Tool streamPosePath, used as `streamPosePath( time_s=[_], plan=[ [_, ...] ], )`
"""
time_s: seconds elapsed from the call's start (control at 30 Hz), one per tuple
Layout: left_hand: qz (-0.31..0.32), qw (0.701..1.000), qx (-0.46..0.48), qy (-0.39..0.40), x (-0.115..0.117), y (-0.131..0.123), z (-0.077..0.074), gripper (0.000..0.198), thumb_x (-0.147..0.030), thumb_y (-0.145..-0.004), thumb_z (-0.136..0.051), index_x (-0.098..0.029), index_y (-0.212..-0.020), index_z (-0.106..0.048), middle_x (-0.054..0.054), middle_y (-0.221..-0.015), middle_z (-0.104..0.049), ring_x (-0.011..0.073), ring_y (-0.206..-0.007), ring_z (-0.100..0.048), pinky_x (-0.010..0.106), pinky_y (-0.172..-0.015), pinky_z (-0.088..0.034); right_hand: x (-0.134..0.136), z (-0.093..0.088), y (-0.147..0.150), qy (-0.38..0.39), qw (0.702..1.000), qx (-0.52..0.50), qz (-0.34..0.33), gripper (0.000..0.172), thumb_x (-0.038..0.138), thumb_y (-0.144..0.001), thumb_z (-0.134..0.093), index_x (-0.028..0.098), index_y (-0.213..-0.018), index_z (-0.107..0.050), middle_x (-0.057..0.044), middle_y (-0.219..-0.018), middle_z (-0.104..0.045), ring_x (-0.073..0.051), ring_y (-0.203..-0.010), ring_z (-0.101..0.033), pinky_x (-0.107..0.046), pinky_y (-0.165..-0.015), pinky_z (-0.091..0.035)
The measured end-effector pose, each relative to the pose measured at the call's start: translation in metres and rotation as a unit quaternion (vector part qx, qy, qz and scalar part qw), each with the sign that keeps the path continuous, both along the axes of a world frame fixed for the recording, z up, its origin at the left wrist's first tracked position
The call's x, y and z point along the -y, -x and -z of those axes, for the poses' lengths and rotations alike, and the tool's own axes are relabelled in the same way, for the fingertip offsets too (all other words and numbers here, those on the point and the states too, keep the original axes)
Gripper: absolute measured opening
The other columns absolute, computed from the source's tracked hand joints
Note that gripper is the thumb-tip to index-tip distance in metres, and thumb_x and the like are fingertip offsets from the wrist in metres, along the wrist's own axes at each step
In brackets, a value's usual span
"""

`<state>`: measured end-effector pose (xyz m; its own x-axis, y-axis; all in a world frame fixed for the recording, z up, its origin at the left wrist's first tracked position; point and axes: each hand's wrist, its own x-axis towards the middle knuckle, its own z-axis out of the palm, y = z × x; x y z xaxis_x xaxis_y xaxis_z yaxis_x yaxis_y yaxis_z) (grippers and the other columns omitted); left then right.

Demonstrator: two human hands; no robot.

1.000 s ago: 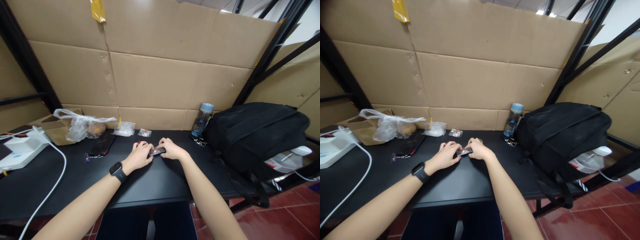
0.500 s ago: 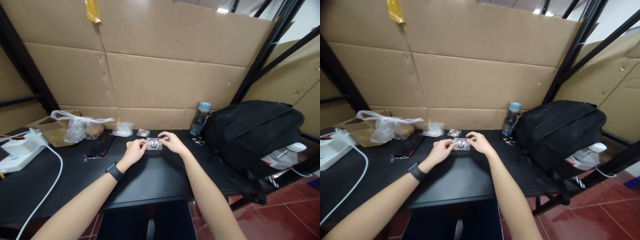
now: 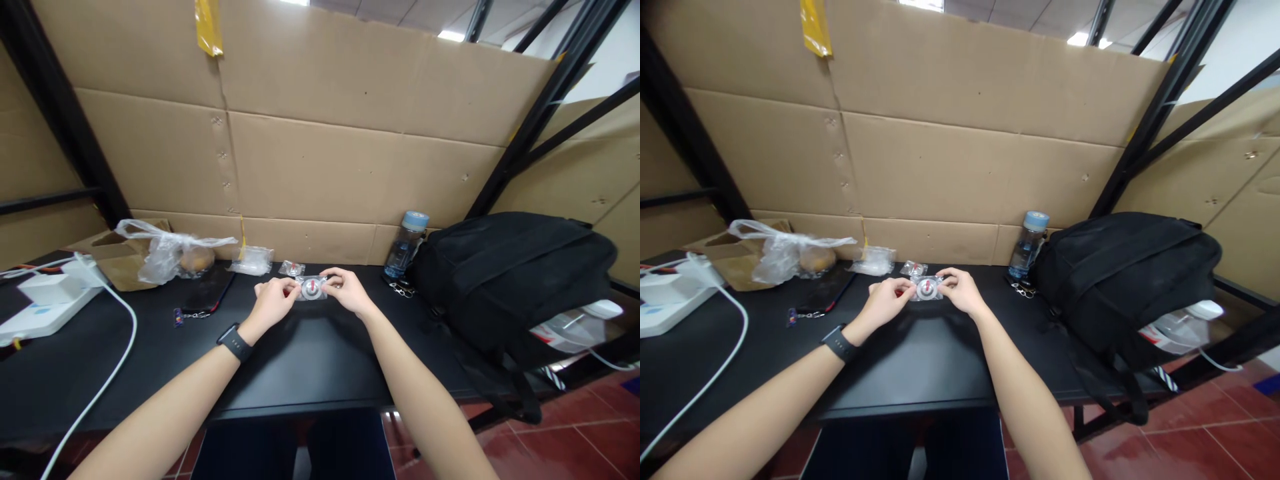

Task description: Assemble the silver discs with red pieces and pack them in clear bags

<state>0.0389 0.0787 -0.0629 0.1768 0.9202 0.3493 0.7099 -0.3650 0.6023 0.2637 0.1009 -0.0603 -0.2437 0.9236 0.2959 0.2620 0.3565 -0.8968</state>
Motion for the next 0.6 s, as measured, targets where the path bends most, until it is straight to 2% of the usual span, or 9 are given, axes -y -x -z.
streamPosePath(
  time_s=[0.1,0.2,0.3,0.37,0.43,0.6],
  plan=[
    [-0.006,0.999,-0.03,-0.013,0.001,0.0,0.0,0.027,-0.042,-0.094,-0.052,-0.028,-0.093,-0.075,0.003,-0.089,-0.077,0.027,-0.096,-0.065,0.042,-0.089,-0.034,-0.009,0.001,-0.003,-0.013,1.0,0.011,0.019,0.035,0.026,-0.072,-0.073,0.015,-0.105,-0.069,-0.004,-0.075,-0.073,-0.018,-0.066,-0.067,-0.027,-0.065,-0.052],
    [-0.019,0.998,-0.044,-0.029,-0.002,0.004,0.001,0.026,-0.04,-0.094,-0.051,-0.029,-0.099,-0.074,0.004,-0.094,-0.076,0.0281,-0.102,-0.06,0.044,-0.092,-0.032,-0.029,-0.001,-0.011,-0.008,0.998,0.022,0.066,0.035,0.025,-0.073,-0.071,0.016,-0.107,-0.068,-0.003,-0.075,-0.073,-0.018,-0.064,-0.066,-0.026,-0.06,-0.051],
    [-0.027,0.997,-0.064,-0.041,-0.008,0.013,0.004,0.022,-0.035,-0.093,-0.052,-0.029,-0.096,-0.074,0.005,-0.099,-0.074,0.0289,-0.107,-0.057,0.045,-0.093,-0.032,-0.061,-0.004,-0.021,0.006,0.989,0.063,0.137,0.034,0.016,-0.072,-0.069,0.017,-0.106,-0.067,-0.003,-0.075,-0.073,-0.018,-0.07,-0.068,-0.026,-0.067,-0.052],
    [-0.026,0.995,-0.081,-0.046,-0.013,0.019,0.006,0.021,-0.033,-0.093,-0.052,-0.028,-0.093,-0.073,0.005,-0.104,-0.073,0.0294,-0.108,-0.054,0.045,-0.093,-0.033,-0.083,-0.003,-0.025,0.022,0.977,0.117,0.178,0.046,0.01,-0.069,-0.069,0.018,-0.114,-0.064,-0.002,-0.076,-0.073,-0.018,-0.074,-0.069,-0.027,-0.072,-0.053],
    [-0.021,0.994,-0.094,-0.052,-0.018,0.025,0.009,0.022,-0.034,-0.094,-0.051,-0.029,-0.095,-0.073,0.005,-0.109,-0.071,0.0299,-0.111,-0.052,0.045,-0.093,-0.034,-0.102,0.003,-0.025,0.037,0.958,0.188,0.214,0.05,0.009,-0.065,-0.072,0.019,-0.113,-0.064,-0.002,-0.079,-0.073,-0.018,-0.074,-0.068,-0.027,-0.071,-0.052],
    [0.001,0.992,-0.122,-0.044,-0.029,0.033,0.019,0.031,-0.04,-0.1,-0.043,-0.03,-0.105,-0.071,0.005,-0.118,-0.069,0.0303,-0.117,-0.048,0.046,-0.095,-0.033,-0.131,0.022,-0.007,0.048,0.939,0.235,0.246,0.047,0.007,-0.056,-0.078,0.017,-0.1,-0.066,-0.007,-0.09,-0.071,-0.022,-0.082,-0.068,-0.029,-0.073,-0.051]
  ],
)
